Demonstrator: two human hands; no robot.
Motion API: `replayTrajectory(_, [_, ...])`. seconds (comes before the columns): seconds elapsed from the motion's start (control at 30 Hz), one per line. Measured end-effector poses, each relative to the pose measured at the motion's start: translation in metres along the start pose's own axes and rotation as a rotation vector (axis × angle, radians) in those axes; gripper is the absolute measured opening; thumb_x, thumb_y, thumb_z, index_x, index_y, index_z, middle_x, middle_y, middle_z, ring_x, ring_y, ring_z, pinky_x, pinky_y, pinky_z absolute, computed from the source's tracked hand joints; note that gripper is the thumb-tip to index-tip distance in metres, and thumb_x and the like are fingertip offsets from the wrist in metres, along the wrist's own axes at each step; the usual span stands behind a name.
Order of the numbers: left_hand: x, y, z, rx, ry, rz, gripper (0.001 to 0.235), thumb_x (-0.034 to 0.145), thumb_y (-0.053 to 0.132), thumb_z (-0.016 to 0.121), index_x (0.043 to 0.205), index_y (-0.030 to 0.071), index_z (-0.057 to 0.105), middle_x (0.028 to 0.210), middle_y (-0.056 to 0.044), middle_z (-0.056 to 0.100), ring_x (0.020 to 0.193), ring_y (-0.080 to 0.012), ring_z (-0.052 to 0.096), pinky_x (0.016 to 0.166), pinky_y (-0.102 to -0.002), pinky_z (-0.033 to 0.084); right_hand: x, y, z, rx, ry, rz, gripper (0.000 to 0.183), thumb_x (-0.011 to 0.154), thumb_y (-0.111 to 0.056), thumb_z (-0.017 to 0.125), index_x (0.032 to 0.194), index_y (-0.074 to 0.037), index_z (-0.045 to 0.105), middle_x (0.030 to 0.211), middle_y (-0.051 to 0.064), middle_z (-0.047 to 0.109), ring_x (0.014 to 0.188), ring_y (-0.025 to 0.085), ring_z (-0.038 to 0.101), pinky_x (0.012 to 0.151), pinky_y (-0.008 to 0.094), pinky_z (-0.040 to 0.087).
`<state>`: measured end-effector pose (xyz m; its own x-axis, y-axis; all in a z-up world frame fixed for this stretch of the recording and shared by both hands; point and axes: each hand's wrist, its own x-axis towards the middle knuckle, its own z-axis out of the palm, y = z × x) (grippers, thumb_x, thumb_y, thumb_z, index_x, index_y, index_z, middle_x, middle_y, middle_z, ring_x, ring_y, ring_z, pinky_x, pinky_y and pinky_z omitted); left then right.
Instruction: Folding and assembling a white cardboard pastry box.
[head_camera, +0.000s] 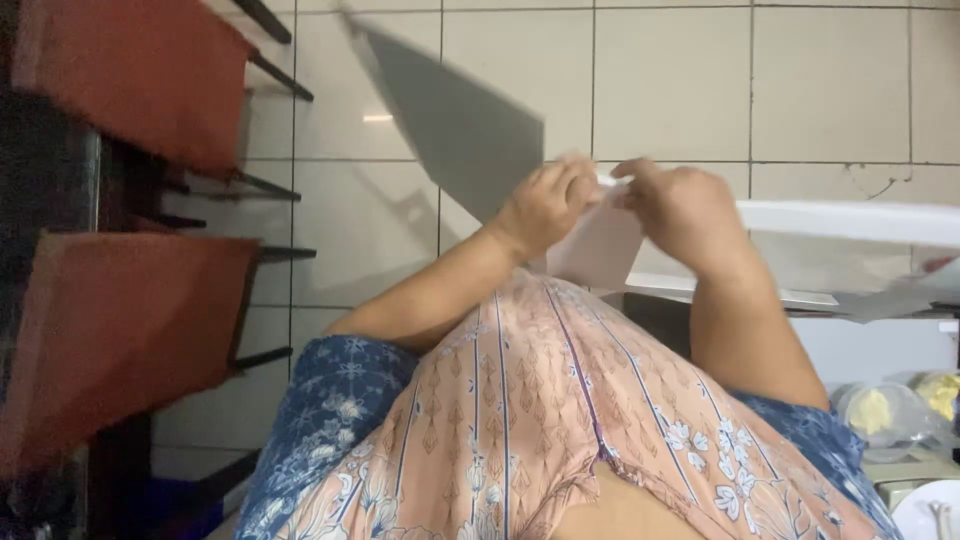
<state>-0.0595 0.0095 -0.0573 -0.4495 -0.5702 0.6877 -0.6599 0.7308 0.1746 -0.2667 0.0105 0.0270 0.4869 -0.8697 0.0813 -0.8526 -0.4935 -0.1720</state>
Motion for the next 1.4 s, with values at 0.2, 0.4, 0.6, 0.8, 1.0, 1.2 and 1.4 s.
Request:
replayTrajectory(0.2, [-0.002, -0.022, -0.021, 0.342, 0.018, 0.069, 0.061, 0.102, 0.056, 0.056, 0.129, 0.002, 0.047, 0.134, -0.018, 0.064, 0.131, -0.0229, 0.055, 0.105, -0.038, 0.03, 0.009, 0.003, -0.021, 0.456, 0.036, -0.041, 0.03, 0.091, -0.007, 0.077, 0.117, -0.009, 0.063, 0.087, 0.013, 0.073, 0.081, 0.031, 0.073, 0.068, 0.039, 0.056])
replayTrajectory(0.4, [-0.005, -0.056, -0.024, 0.2, -0.051, 0.225, 0.048, 0.107, 0.053, 0.061, 0.126, 0.011, 0.047, 0.116, -0.002, 0.062, 0.115, -0.0166, 0.055, 0.102, -0.035, 0.028, 0.006, -0.004, -0.039, 0.45, 0.085, -0.037, 0.042, 0.087, 0.003, 0.073, 0.126, -0.01, 0.064, 0.098, 0.012, 0.068, 0.089, 0.03, 0.073, 0.075, 0.036, 0.059])
replayTrajectory(0.6, [0.014, -0.061, -0.039, 0.113, -0.122, 0.516, 0.024, 0.109, 0.024, 0.07, 0.105, 0.016, 0.048, 0.102, 0.005, 0.06, 0.105, -0.0163, 0.055, 0.102, -0.035, 0.035, 0.002, -0.016, -0.01, 0.195, 0.103, -0.241, 0.032, 0.081, -0.015, 0.085, 0.109, -0.01, 0.07, 0.123, 0.022, 0.068, 0.076, 0.033, 0.069, 0.065, 0.043, 0.054])
replayTrajectory(0.8, [-0.033, -0.049, 0.001, -0.005, -0.115, 0.234, 0.064, 0.081, 0.059, 0.061, 0.125, 0.013, 0.053, 0.128, -0.002, 0.064, 0.126, -0.0181, 0.054, 0.114, -0.039, 0.023, -0.009, -0.001, 0.052, 0.354, 0.079, -0.247, 0.033, 0.084, -0.002, 0.075, 0.117, -0.005, 0.069, 0.11, 0.015, 0.073, 0.097, 0.037, 0.069, 0.08, 0.045, 0.055])
replayTrajectory(1.0, [-0.047, -0.044, 0.042, 0.305, -0.212, 0.107, 0.046, 0.098, 0.033, 0.065, 0.136, 0.009, 0.054, 0.123, -0.005, 0.062, 0.124, -0.015, 0.055, 0.115, -0.04, 0.028, -0.01, 0.006, 0.028, 0.393, 0.032, -0.041, 0.036, 0.089, -0.013, 0.075, 0.121, -0.003, 0.063, 0.119, 0.014, 0.066, 0.102, 0.037, 0.066, 0.084, 0.045, 0.054])
replayTrajectory(1.2, [-0.005, -0.044, -0.017, 0.096, -0.211, 0.278, 0.024, 0.096, 0.012, 0.059, 0.12, 0.013, 0.058, 0.114, 0.004, 0.064, 0.116, -0.01, 0.057, 0.107, -0.025, 0.038, -0.007, -0.006, -0.018, -0.109, 0.11, -0.299, 0.04, 0.082, -0.034, 0.083, 0.119, -0.021, 0.074, 0.12, 0.002, 0.069, 0.072, 0.024, 0.063, 0.076, 0.034, 0.049])
replayTrajectory(1.4, [0.017, -0.023, -0.059, 0.114, -0.256, 0.381, 0.014, 0.095, 0.012, 0.061, 0.107, 0.015, 0.053, 0.11, 0.007, 0.061, 0.116, -0.0103, 0.057, 0.107, -0.022, 0.044, -0.007, -0.007, -0.015, -0.133, 0.336, -0.354, 0.029, 0.076, -0.034, 0.083, 0.098, -0.017, 0.074, 0.084, -0.005, 0.073, 0.093, 0.021, 0.074, 0.092, 0.047, 0.04])
